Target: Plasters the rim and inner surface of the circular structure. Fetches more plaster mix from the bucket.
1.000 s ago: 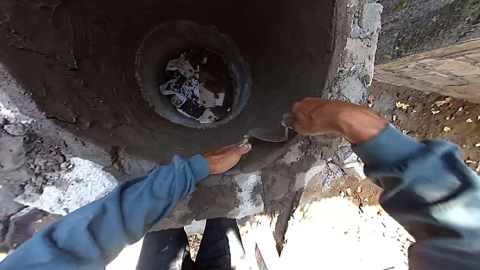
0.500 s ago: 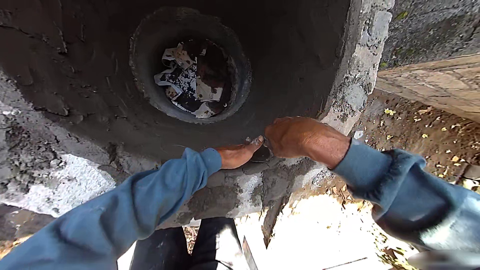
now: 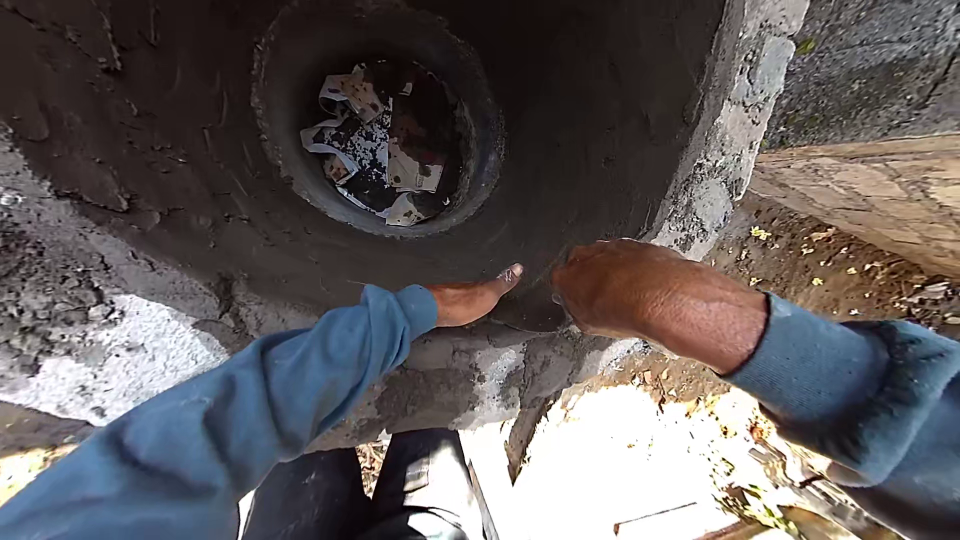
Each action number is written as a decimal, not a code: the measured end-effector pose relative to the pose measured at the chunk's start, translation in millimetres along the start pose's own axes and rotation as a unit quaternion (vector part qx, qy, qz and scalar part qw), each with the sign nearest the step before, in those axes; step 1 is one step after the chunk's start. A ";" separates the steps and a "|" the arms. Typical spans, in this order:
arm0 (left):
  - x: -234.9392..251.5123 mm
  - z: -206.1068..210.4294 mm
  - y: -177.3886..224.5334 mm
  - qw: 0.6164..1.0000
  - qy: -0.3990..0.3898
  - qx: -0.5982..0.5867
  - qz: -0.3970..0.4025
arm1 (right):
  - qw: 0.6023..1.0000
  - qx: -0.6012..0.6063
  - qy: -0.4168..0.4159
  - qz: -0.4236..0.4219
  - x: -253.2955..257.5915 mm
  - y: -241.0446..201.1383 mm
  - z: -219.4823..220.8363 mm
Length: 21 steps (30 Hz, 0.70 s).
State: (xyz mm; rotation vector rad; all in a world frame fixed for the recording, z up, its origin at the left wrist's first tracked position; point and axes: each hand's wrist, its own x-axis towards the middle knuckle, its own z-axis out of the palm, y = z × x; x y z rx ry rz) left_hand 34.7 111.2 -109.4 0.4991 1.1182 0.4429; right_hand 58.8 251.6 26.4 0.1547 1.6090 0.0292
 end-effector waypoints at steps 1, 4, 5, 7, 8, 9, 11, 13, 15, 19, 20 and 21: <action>-0.4 -0.2 0.0 1.000 -0.002 0.001 -0.002 | 1.000 -0.008 0.005 0.000 -2.5 0.8 1.8; -1.5 -0.9 0.4 1.000 -0.004 0.010 -0.005 | 1.000 -0.007 0.012 0.007 -8.5 4.5 6.3; -2.3 -1.0 0.8 1.000 -0.004 0.013 -0.004 | 1.000 -0.005 0.014 0.011 -10.1 5.5 7.1; -4.8 -0.9 2.6 1.000 -0.004 0.019 0.003 | 1.000 0.000 0.015 0.021 -14.3 7.6 5.8; -6.5 -0.9 3.8 1.000 -0.004 0.021 0.005 | 0.999 0.004 0.019 0.029 -17.1 10.2 4.2; -8.3 -1.1 4.6 1.000 -0.002 0.020 0.008 | 0.999 0.004 0.018 0.036 -18.4 14.3 1.9; -10.2 -1.1 2.8 1.000 0.001 0.002 0.023 | 0.999 0.001 0.000 0.038 -14.8 26.0 -1.3; -9.4 -0.1 -0.3 0.999 0.005 -0.026 0.035 | 1.000 0.018 0.004 0.003 -9.5 34.7 1.7; -7.5 0.2 -3.0 0.998 0.009 -0.044 0.039 | 0.998 0.050 0.006 -0.044 -5.1 34.0 3.1; -10.5 -0.5 -0.7 0.999 0.007 -0.019 0.036 | 0.996 0.067 -0.009 -0.058 1.8 24.7 1.7; -11.2 -1.0 -0.4 0.999 0.004 -0.010 0.032 | 0.996 0.062 -0.008 -0.059 2.7 21.9 1.6; -11.0 -1.2 -0.9 1.000 0.003 -0.004 0.028 | 0.996 0.058 -0.007 -0.061 3.1 18.2 1.9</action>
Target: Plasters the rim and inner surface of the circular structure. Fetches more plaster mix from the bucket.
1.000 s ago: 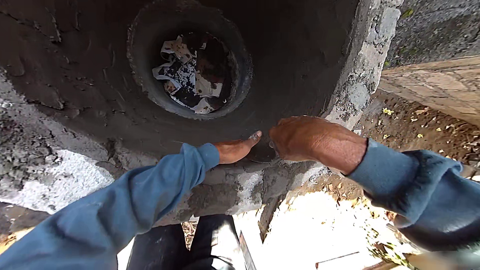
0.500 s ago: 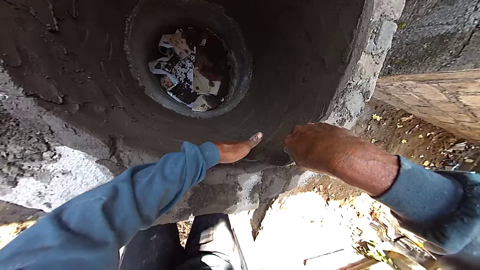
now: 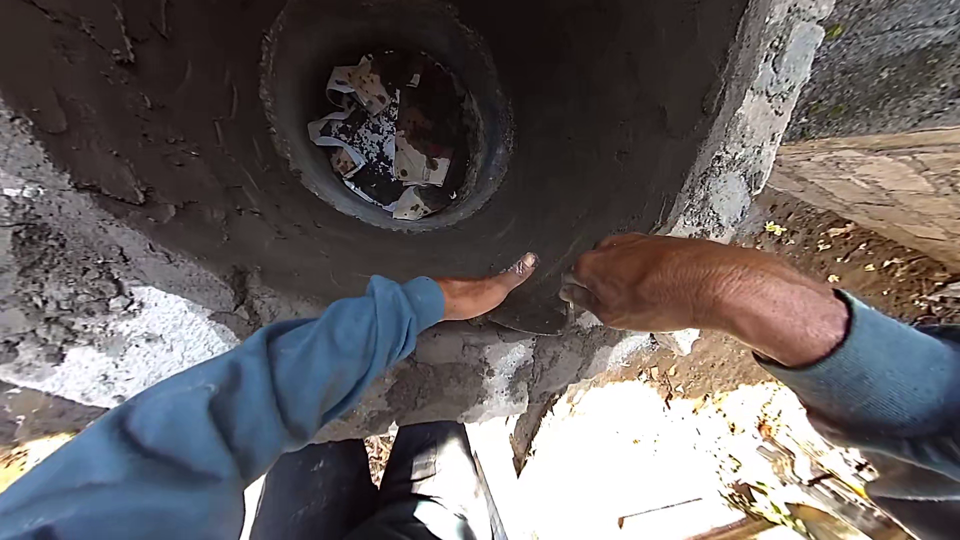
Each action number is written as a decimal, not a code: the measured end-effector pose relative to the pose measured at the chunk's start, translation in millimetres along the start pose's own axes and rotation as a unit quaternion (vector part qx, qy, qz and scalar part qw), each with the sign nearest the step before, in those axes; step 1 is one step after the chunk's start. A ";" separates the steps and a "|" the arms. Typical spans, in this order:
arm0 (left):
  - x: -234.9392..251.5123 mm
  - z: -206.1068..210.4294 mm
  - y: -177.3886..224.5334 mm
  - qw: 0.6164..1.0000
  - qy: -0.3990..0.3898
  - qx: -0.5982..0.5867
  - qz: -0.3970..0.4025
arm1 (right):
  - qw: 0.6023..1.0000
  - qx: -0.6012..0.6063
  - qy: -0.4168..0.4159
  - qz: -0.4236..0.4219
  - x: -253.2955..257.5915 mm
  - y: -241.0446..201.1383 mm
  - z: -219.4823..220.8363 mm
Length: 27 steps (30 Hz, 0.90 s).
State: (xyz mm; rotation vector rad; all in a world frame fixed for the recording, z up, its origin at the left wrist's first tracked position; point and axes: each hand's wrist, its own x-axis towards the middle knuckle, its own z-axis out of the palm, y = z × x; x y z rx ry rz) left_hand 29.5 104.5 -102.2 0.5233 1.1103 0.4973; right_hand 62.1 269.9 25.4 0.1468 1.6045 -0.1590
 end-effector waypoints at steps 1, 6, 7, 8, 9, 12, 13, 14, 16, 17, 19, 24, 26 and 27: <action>0.8 -0.8 -0.8 1.000 -0.005 0.002 -0.005 | 1.000 -0.002 -0.001 0.000 -0.5 -4.5 0.6; 4.4 -2.7 -7.3 1.000 -0.014 -0.001 -0.005 | 0.999 -0.018 0.030 0.026 -18.0 -25.7 10.0; 5.6 -2.4 -8.0 1.000 -0.014 0.000 -0.007 | 0.999 -0.025 0.032 0.029 -20.3 -25.8 12.8; 5.9 -2.5 -7.7 1.000 -0.017 0.000 -0.010 | 0.998 -0.030 0.034 0.031 -21.9 -25.1 14.9; 5.7 -3.1 -6.8 1.000 -0.022 0.000 -0.014 | 0.998 -0.031 0.035 0.034 -23.1 -24.3 15.8; 6.9 -4.2 -6.1 1.000 -0.015 0.006 -0.022 | 0.997 -0.046 0.032 0.048 -24.2 -21.1 15.2; 7.8 -3.9 -6.8 1.000 -0.014 0.008 -0.022 | 0.997 -0.047 0.027 0.054 -23.7 -20.0 14.4; 8.5 -3.7 -7.0 1.000 -0.015 0.010 -0.019 | 0.997 -0.047 0.027 0.057 -22.8 -18.1 14.1; 9.1 -4.7 -6.6 1.000 -0.019 0.015 -0.018 | 0.996 -0.049 0.031 0.061 -20.7 -12.4 14.0; 9.4 -4.6 -6.8 0.999 -0.020 0.016 -0.021 | 0.996 -0.051 0.037 0.062 -20.1 -9.2 15.4; 8.5 -4.9 -6.2 0.999 -0.024 0.015 -0.024 | 0.996 -0.056 0.037 0.064 -19.7 -4.5 16.4; 2.8 -5.9 -1.4 0.999 -0.021 0.031 -0.027 | 0.991 -0.070 0.071 0.085 -26.3 3.3 16.9; 1.6 -6.5 -0.2 0.999 -0.022 0.033 -0.028 | 0.990 -0.077 0.075 0.095 -27.3 7.8 13.9; 1.1 -6.5 0.3 0.999 -0.019 0.033 -0.028 | 0.989 -0.079 0.078 0.094 -25.6 11.3 13.4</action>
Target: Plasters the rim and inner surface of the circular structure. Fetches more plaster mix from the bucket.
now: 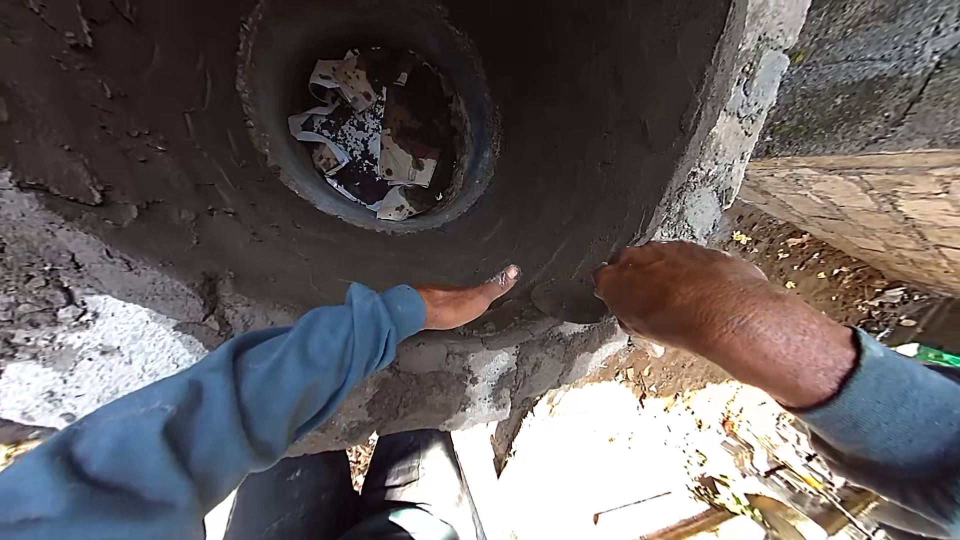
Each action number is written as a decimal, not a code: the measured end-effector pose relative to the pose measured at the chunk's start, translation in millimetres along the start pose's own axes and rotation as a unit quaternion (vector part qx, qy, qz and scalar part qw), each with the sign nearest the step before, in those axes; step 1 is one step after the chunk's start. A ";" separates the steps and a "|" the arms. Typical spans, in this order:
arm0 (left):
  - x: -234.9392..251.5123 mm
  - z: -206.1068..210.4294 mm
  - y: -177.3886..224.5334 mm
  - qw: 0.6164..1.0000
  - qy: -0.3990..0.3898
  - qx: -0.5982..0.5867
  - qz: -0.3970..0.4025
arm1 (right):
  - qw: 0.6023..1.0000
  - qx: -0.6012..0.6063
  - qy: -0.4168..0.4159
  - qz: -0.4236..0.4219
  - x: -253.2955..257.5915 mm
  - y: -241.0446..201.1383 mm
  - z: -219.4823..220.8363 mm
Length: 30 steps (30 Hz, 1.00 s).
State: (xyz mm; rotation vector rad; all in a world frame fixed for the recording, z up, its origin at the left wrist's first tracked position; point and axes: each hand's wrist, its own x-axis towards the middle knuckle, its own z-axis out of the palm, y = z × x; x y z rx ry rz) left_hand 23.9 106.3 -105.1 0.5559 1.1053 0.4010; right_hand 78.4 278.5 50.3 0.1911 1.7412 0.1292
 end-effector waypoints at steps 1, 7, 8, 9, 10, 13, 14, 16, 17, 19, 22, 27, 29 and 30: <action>0.2 0.4 0.3 1.000 0.002 0.000 0.002 | 1.000 0.001 0.001 -0.004 3.3 1.9 0.7; 3.1 -0.2 -2.2 1.000 0.001 -0.006 0.001 | 0.996 0.057 -0.047 -0.051 22.1 -30.2 -1.7; 3.5 0.5 -1.7 1.000 0.004 -0.003 0.006 | 0.996 0.056 -0.047 -0.056 23.8 -35.0 -0.8; 3.8 0.7 -1.2 1.000 0.007 -0.002 0.010 | 0.996 0.052 -0.046 -0.057 25.1 -37.4 -0.1; 4.0 0.4 -1.2 1.000 0.009 0.000 0.013 | 0.996 0.047 -0.042 -0.057 26.0 -37.6 0.4; 4.4 0.2 -1.6 1.000 0.005 0.003 0.010 | 0.998 0.034 -0.022 -0.050 27.7 -30.4 5.2; 4.6 0.0 -1.9 1.000 0.002 0.005 0.008 | 0.998 0.027 -0.028 -0.044 28.8 -27.3 5.6; 5.2 -0.5 -2.4 1.000 -0.003 0.009 0.002 | 0.999 0.010 -0.032 -0.027 28.3 -24.0 4.8; 4.6 -0.5 -2.4 1.000 -0.004 0.014 0.000 | 0.999 0.008 -0.029 -0.020 26.9 -24.2 4.1; 0.7 -0.7 -0.6 1.000 -0.003 0.028 -0.004 | 1.000 -0.002 -0.025 -0.009 27.2 -22.5 1.7; -5.7 -2.0 3.6 0.999 -0.005 0.036 -0.005 | 0.999 0.007 -0.049 0.009 40.2 -12.3 -5.8; -10.3 -2.8 3.5 0.999 0.002 0.043 -0.001 | 0.998 0.016 -0.055 -0.008 59.4 -14.4 -6.3; -8.5 -2.0 2.3 0.999 0.003 0.046 0.001 | 0.998 0.019 -0.053 -0.022 61.6 -19.7 -5.4; -6.9 -1.3 1.7 0.999 0.002 0.046 -0.001 | 0.998 0.019 -0.053 -0.029 60.3 -22.0 -5.2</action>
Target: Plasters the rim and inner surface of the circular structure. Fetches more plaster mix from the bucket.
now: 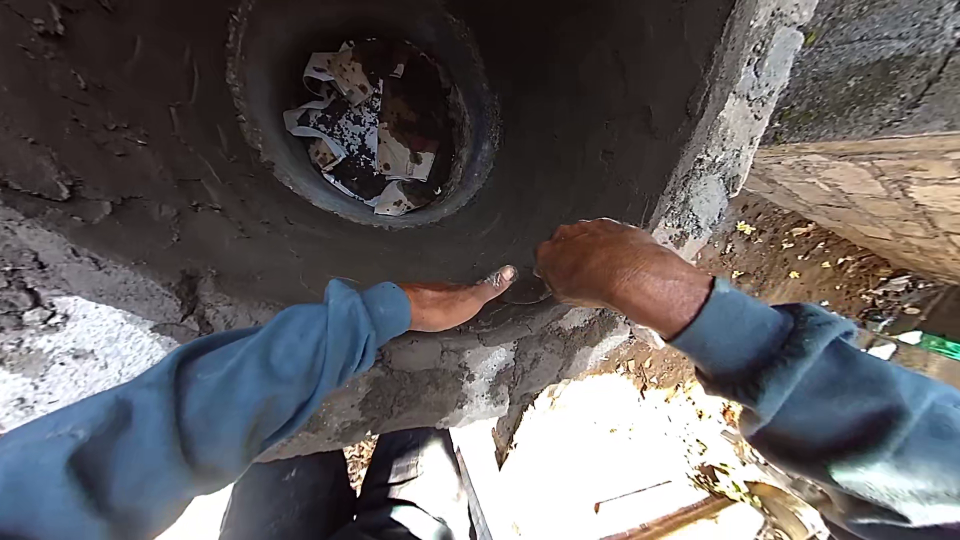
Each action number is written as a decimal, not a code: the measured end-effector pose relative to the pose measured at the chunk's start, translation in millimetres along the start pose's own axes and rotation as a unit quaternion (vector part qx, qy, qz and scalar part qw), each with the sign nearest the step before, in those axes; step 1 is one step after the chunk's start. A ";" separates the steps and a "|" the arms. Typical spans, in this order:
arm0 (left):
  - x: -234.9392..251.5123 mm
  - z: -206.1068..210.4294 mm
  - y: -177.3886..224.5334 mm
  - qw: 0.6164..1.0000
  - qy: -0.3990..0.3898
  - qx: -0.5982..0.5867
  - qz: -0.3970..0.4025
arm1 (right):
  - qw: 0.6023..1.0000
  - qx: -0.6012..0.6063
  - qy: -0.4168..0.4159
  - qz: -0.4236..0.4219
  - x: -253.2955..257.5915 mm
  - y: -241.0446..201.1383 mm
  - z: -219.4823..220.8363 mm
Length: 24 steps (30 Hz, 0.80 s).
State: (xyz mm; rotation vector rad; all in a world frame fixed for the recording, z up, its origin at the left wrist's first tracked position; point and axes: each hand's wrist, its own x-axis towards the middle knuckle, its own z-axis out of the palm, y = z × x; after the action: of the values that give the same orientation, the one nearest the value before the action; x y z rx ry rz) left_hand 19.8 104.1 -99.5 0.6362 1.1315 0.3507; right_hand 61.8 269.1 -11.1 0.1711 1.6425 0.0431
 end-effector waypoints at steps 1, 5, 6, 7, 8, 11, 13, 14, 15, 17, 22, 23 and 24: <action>1.1 0.2 -0.4 1.000 -0.002 0.001 -0.004 | 1.000 -0.005 -0.005 -0.004 -2.1 -2.4 0.2; -0.3 -0.4 -2.7 1.000 -0.001 -0.008 -0.009 | 0.999 -0.035 -0.001 0.017 -14.3 -1.2 2.8; -0.6 -0.1 -3.2 1.000 0.002 -0.011 -0.003 | 0.999 -0.043 0.007 0.030 -16.0 1.9 3.6; -0.3 0.2 -4.0 1.000 0.001 -0.012 0.002 | 0.998 -0.054 0.017 0.043 -16.9 4.9 4.7; 0.1 0.3 -4.5 1.000 -0.001 -0.012 0.005 | 0.996 -0.067 0.025 0.053 -17.3 7.0 4.8; -0.6 0.0 -3.3 1.000 -0.001 -0.012 0.008 | 0.993 -0.082 0.037 0.072 -17.9 11.0 -1.5; -0.7 0.4 -2.5 1.000 -0.001 -0.010 0.016 | 0.995 -0.065 0.035 0.074 -13.4 14.9 -6.2; -0.3 1.2 -3.1 1.000 0.000 -0.011 0.023 | 0.996 -0.057 0.017 0.073 -9.3 15.2 -8.8; -0.4 1.8 -3.8 1.000 0.000 -0.012 0.027 | 0.996 -0.051 -0.004 0.069 -4.5 14.2 -10.0; -4.2 1.3 -3.7 1.000 0.001 -0.010 0.024 | 0.997 -0.039 -0.033 0.054 6.4 8.4 -8.6; -15.5 -0.9 -0.2 1.000 -0.003 0.000 0.006 | 0.999 0.013 -0.048 0.013 11.5 -10.8 -2.6; -17.3 -1.8 -0.6 1.000 -0.002 0.004 0.005 | 0.999 0.020 -0.048 0.005 11.1 -14.0 -2.5; -19.7 -2.3 -0.5 1.000 -0.002 0.008 0.004 | 0.998 0.026 -0.050 -0.004 11.2 -16.0 -2.6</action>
State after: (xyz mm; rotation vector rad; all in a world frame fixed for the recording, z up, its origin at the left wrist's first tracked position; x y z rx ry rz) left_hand 9.9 93.3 -86.2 0.6559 1.1298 0.3469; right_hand 57.0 255.1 -24.2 0.2046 1.5443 -0.0145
